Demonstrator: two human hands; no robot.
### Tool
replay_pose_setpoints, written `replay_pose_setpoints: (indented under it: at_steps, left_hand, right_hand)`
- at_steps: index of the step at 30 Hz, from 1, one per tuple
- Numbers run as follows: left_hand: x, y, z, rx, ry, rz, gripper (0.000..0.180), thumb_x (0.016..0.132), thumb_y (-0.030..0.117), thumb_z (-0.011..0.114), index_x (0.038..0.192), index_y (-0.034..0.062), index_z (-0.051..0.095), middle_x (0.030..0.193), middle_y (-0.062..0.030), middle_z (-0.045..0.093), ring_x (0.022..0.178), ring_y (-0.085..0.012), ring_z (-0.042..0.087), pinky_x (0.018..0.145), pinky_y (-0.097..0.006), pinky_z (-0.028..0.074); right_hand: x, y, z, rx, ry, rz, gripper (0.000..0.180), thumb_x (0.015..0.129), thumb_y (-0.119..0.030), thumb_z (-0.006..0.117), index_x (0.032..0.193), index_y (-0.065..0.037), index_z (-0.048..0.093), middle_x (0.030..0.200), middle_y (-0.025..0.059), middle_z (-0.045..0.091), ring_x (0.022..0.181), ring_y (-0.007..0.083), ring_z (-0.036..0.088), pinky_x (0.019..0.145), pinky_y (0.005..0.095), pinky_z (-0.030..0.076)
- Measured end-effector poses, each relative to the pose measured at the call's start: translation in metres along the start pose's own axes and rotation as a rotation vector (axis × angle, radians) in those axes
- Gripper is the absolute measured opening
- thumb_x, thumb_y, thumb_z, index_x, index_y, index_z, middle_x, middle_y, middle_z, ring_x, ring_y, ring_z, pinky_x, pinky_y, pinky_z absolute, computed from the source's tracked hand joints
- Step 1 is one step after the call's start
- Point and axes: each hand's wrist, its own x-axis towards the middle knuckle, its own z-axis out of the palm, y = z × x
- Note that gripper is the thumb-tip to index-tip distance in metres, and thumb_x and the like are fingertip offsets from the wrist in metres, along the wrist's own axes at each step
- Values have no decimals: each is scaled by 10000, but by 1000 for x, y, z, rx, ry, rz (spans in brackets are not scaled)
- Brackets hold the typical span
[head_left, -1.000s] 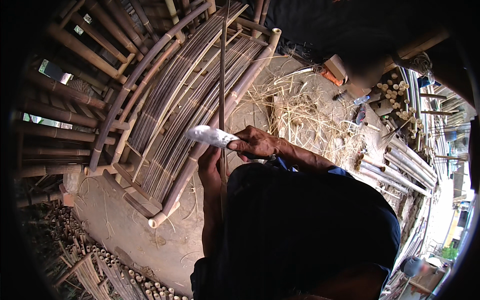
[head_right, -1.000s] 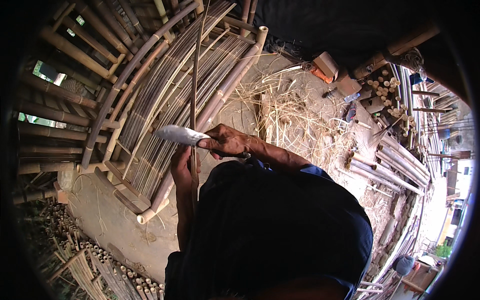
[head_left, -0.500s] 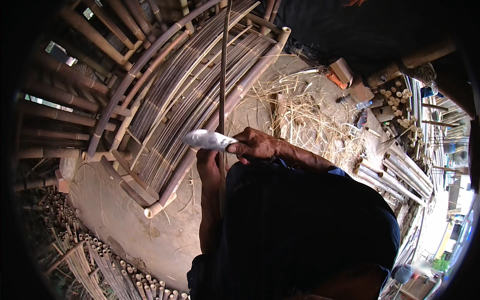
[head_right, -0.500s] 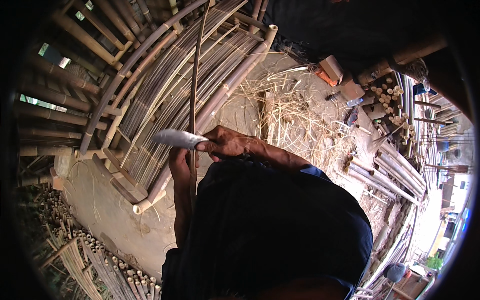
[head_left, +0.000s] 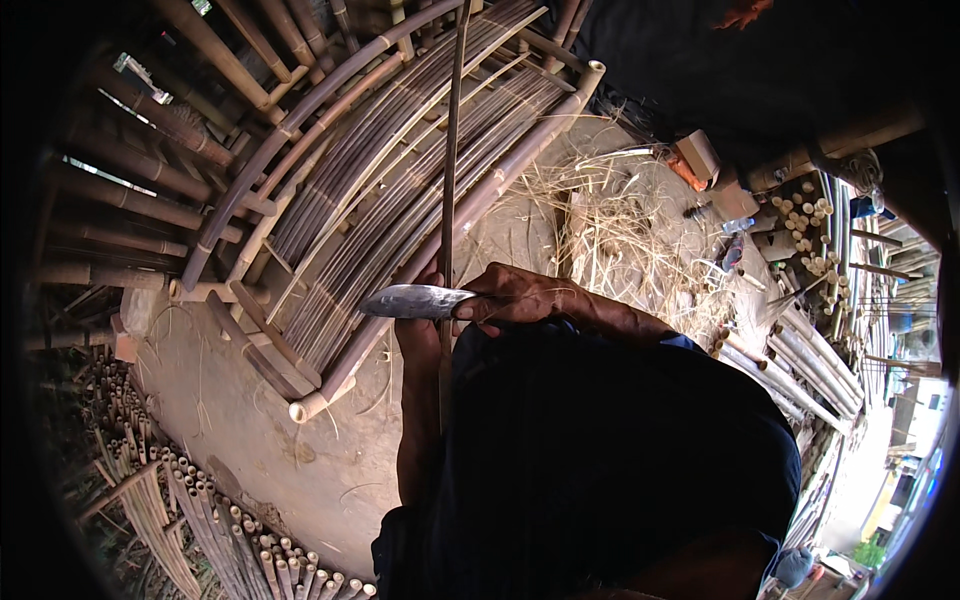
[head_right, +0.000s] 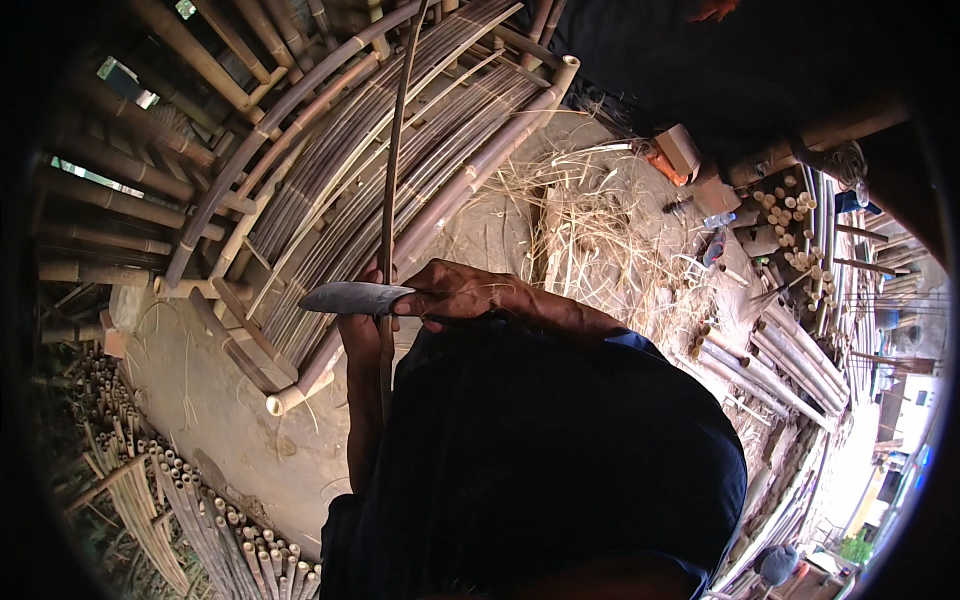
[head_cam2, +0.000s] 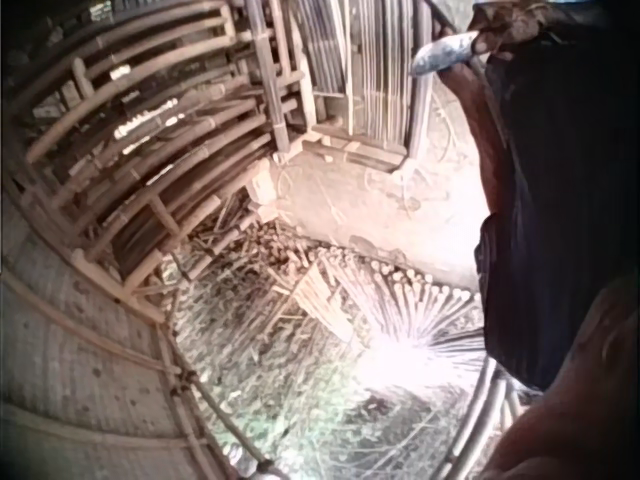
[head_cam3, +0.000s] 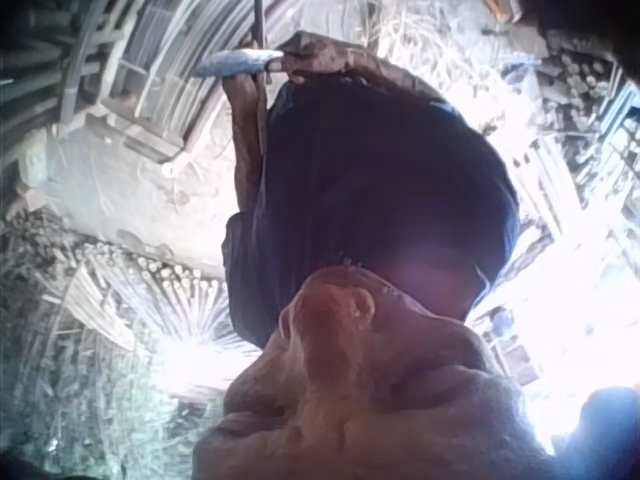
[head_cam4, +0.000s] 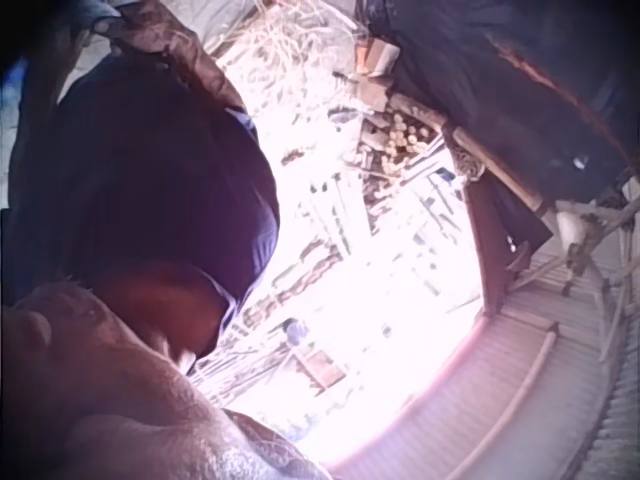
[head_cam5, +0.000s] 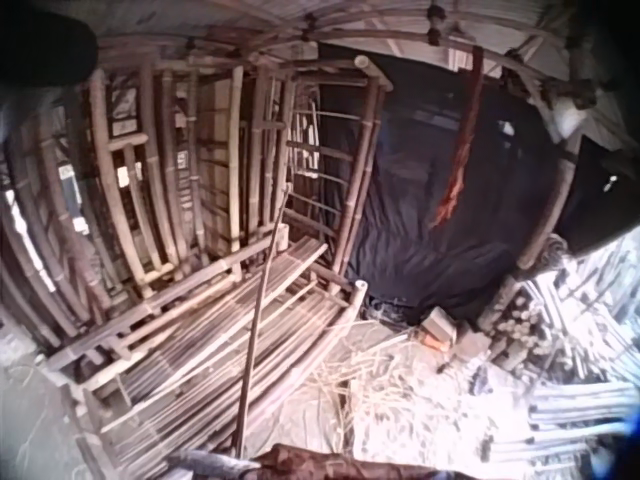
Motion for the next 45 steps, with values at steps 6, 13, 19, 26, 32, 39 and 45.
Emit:
replay_pose_setpoints:
  at_steps: [6, 13, 19, 26, 32, 39, 45]
  left_hand:
    - [15, -8, -27, -112, -70, 51, 245, 977, 256, 545, 1006, 32, 637, 780, -4, 587, 539, -67, 509, 454, -217, 374]
    - [50, -12, -44, -103, -100, 123, 247, 963, 217, 548, 1057, 6, 635, 853, -9, 576, 744, -72, 527, 677, -235, 431]
    - [97, 9, -60, -11, -228, 14, 473, 953, 194, 559, 1343, -66, 500, 1259, -127, 601, 825, -163, 633, 709, -284, 495]
    - [156, 69, -40, 541, -108, 149, 562, 813, -7, 730, 1341, 17, 540, 908, -39, 543, 621, -73, 576, 439, -206, 474]
    - [262, 103, -69, 616, -364, 88, 472, 869, 65, 677, 1325, 36, 556, 886, -66, 597, 628, -104, 587, 508, -257, 496]
    - [370, 132, -66, 1078, -357, 165, 478, 842, 248, 721, 1289, 121, 609, 883, -89, 648, 692, -230, 646, 575, -338, 505]
    - [435, 115, -83, 1354, -124, 450, 421, 800, 291, 688, 1198, 156, 663, 1048, -58, 663, 774, -212, 672, 625, -344, 530]
  right_hand:
    - [18, -9, 11, 22, -25, 14, 461, 979, -435, 536, 869, -8, 669, 584, 31, 592, 547, 116, 539, 539, 315, 430]
    - [47, -6, 3, -85, -74, 14, 351, 951, -350, 606, 903, -8, 671, 611, 68, 608, 537, 153, 570, 538, 332, 453]
    - [92, 11, -42, 286, 68, -84, 118, 863, -124, 724, 884, -14, 688, 724, 36, 668, 660, 122, 631, 583, 288, 494]
    - [214, 44, -186, 746, 906, -19, 386, 878, -427, 689, 935, -46, 674, 738, 49, 643, 607, 144, 592, 589, 287, 503]
    - [309, 94, -333, 683, 1219, -209, 489, 838, -413, 740, 1108, -25, 617, 899, 90, 684, 641, 166, 614, 593, 304, 515]
    - [362, 146, -435, 973, 1211, 3, 198, 834, -221, 738, 849, -64, 619, 750, 46, 622, 637, 173, 599, 580, 332, 517]
    - [396, 221, -488, 953, 1404, 98, 158, 837, -177, 716, 902, -70, 620, 768, 55, 624, 639, 191, 589, 578, 348, 503]
